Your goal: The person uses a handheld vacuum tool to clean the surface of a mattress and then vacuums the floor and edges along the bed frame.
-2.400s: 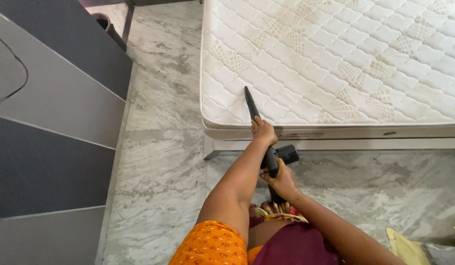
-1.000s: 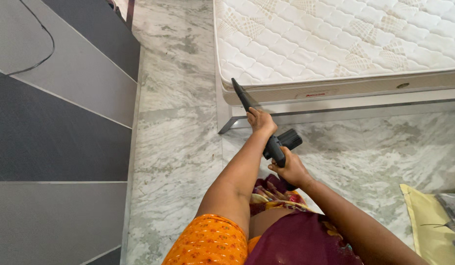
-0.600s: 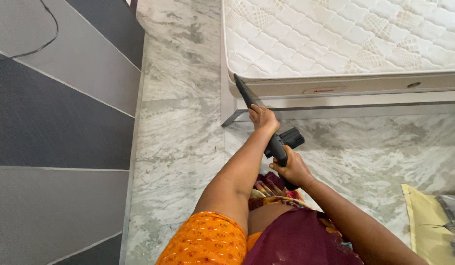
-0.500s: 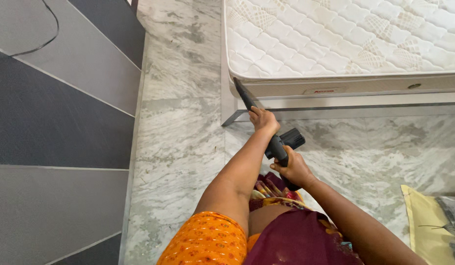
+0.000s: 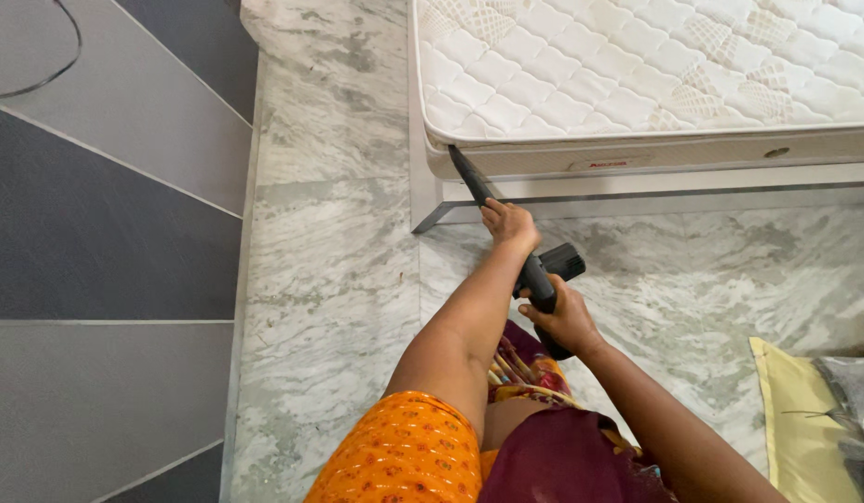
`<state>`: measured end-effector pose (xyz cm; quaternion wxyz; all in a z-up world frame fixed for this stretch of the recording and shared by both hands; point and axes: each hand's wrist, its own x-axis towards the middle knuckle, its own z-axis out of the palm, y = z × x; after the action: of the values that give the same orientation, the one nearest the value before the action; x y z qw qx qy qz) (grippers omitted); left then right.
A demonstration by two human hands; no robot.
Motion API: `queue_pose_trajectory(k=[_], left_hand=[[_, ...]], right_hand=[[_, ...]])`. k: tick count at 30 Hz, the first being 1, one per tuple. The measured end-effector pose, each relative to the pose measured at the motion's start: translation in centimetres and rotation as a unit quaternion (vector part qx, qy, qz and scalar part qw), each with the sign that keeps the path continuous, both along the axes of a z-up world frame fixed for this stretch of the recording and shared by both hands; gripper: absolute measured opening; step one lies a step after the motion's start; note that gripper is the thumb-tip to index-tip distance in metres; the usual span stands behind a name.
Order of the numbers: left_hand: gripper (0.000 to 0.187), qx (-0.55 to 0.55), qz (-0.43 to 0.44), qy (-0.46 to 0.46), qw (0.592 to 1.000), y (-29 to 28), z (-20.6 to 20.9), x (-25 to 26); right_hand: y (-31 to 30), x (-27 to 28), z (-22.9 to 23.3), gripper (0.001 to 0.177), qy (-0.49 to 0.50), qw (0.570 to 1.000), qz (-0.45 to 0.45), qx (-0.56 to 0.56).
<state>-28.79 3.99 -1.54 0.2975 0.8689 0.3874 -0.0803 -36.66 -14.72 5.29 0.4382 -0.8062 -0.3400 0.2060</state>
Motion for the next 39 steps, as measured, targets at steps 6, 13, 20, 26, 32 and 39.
queue_pose_trajectory(k=[6,13,20,26,32,39], left_hand=[[0.068,-0.008,-0.008,0.005,1.0,-1.7,0.1,0.4],[0.074,-0.013,-0.037,-0.007,0.999,-3.6,-0.2,1.8],[0.077,-0.017,-0.071,0.003,0.997,-5.4,1.4,3.0],[0.075,-0.008,-0.085,-0.006,0.996,-6.9,0.3,4.2],[0.076,-0.016,-0.125,0.02,0.992,-8.3,1.3,5.0],[0.074,-0.014,-0.151,0.027,0.988,-10.5,1.1,6.8]], right_hand=[[-1.4,-0.2,0.1,0.056,0.001,0.997,-0.042,-0.071],[-2.5,-0.2,1.7,0.059,0.012,0.995,-0.065,-0.069],[-3.6,0.1,0.7,0.061,-0.006,0.991,-0.11,-0.077],[-4.7,0.1,0.3,0.063,0.002,0.99,-0.136,-0.048],[-5.3,0.4,1.0,0.062,-0.001,0.989,-0.148,-0.031],[-6.4,0.8,1.1,0.057,0.025,0.983,-0.181,-0.016]])
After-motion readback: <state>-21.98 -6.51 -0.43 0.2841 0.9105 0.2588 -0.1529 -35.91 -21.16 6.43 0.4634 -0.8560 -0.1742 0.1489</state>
